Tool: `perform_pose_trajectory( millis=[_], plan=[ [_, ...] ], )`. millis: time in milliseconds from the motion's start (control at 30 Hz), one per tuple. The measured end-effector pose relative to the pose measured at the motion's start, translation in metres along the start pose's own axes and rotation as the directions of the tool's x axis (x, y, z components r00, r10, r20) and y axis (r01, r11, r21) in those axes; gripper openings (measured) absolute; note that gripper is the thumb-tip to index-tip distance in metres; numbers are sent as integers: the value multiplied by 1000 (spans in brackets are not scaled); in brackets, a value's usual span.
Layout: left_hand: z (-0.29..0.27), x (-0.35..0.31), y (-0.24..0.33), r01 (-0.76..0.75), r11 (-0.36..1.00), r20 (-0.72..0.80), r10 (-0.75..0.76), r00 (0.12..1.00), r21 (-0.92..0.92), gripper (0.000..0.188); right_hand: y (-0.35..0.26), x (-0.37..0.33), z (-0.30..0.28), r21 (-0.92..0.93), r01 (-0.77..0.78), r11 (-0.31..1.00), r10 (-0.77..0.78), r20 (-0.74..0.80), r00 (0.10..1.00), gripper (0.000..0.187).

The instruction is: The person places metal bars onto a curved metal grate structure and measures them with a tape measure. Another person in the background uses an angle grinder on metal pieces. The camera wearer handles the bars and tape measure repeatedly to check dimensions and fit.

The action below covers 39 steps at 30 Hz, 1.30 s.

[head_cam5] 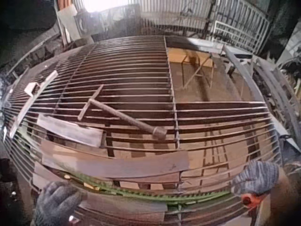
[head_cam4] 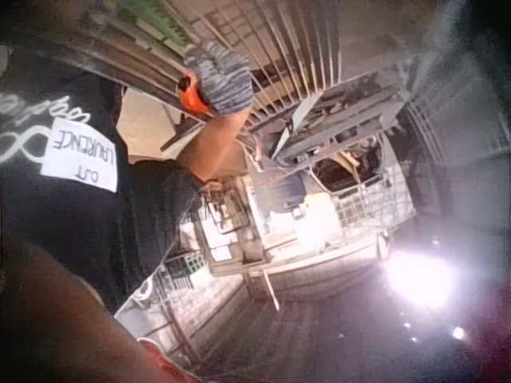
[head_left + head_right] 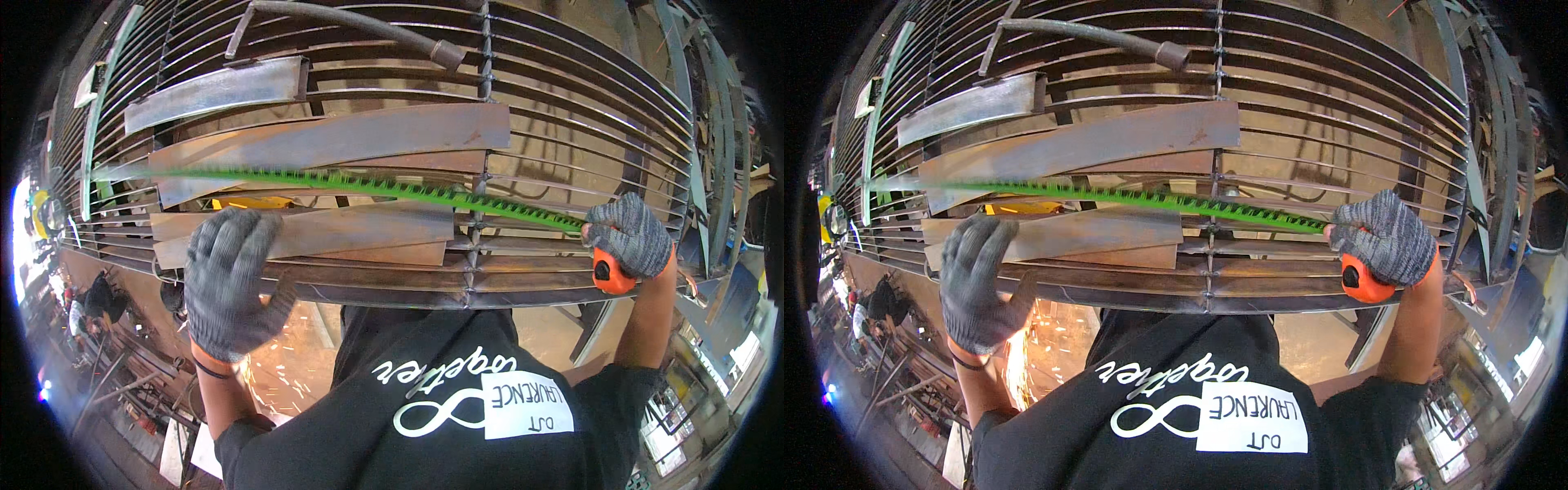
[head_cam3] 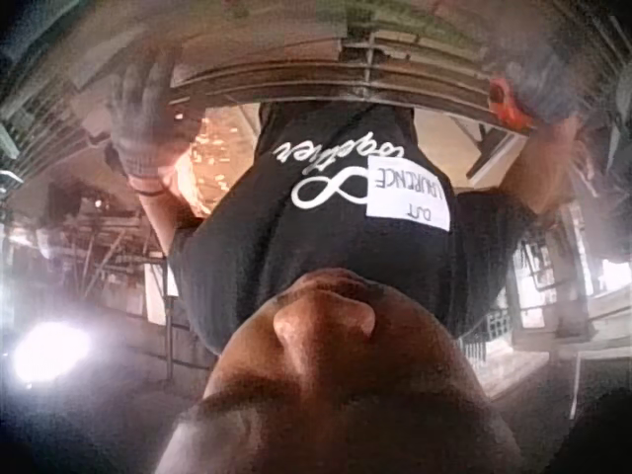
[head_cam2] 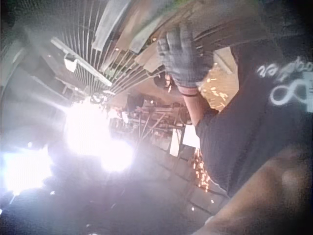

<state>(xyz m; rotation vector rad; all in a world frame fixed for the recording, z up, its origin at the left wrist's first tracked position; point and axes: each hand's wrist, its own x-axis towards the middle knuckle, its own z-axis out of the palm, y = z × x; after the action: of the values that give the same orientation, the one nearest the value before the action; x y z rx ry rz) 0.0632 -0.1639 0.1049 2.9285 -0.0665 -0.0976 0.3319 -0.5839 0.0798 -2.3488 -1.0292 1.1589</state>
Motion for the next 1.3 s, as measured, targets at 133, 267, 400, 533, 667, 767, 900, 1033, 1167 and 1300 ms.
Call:
perform_pose_trajectory(
  millis=[133, 267, 400, 533, 667, 767, 900, 1033, 1167, 1300],
  plan=[
    [19, -12, -21, 87, 988, 119, -102, 988, 125, 60, 7, -19, 11, -7, -22, 1000, 20, -227, 974, 37],
    [14, -4, -35, 97, 994, 171, -87, 981, -49, 58, 5, -44, 16, 290, -224, 930, 285, -187, 940, 35],
    [16, 6, -51, 5, 996, 193, 14, 981, -95, 54, 17, -76, 43, 405, -218, 888, 367, -336, 868, 36],
    [11, 8, -65, -42, 980, 204, 82, 975, -192, 50, 14, -108, 60, 388, -291, 874, 449, -421, 788, 37],
    [-3, 13, -76, -92, 968, 156, 130, 979, -233, 51, 30, -137, 88, 343, -225, 912, 388, -542, 746, 38],
    [-14, 30, -77, -170, 972, 46, 179, 983, -165, 50, 45, -151, 107, 333, -174, 927, 349, -591, 727, 38],
    [-13, 97, -65, -256, 956, 71, 268, 961, -145, 49, 48, -157, 126, 495, -124, 860, 443, -603, 663, 37],
    [17, 123, -59, -250, 967, 78, 253, 964, -48, 49, 30, -158, 122, 593, -110, 798, 490, -531, 691, 38],
    [16, 100, -62, -216, 972, 5, 217, 976, -88, 51, 25, -162, 115, 394, -183, 901, 394, -564, 726, 38],
    [9, 37, -66, -52, 992, -140, 35, 990, -118, 49, 45, -165, 119, -59, -193, 979, 121, -594, 795, 33]
  ],
)
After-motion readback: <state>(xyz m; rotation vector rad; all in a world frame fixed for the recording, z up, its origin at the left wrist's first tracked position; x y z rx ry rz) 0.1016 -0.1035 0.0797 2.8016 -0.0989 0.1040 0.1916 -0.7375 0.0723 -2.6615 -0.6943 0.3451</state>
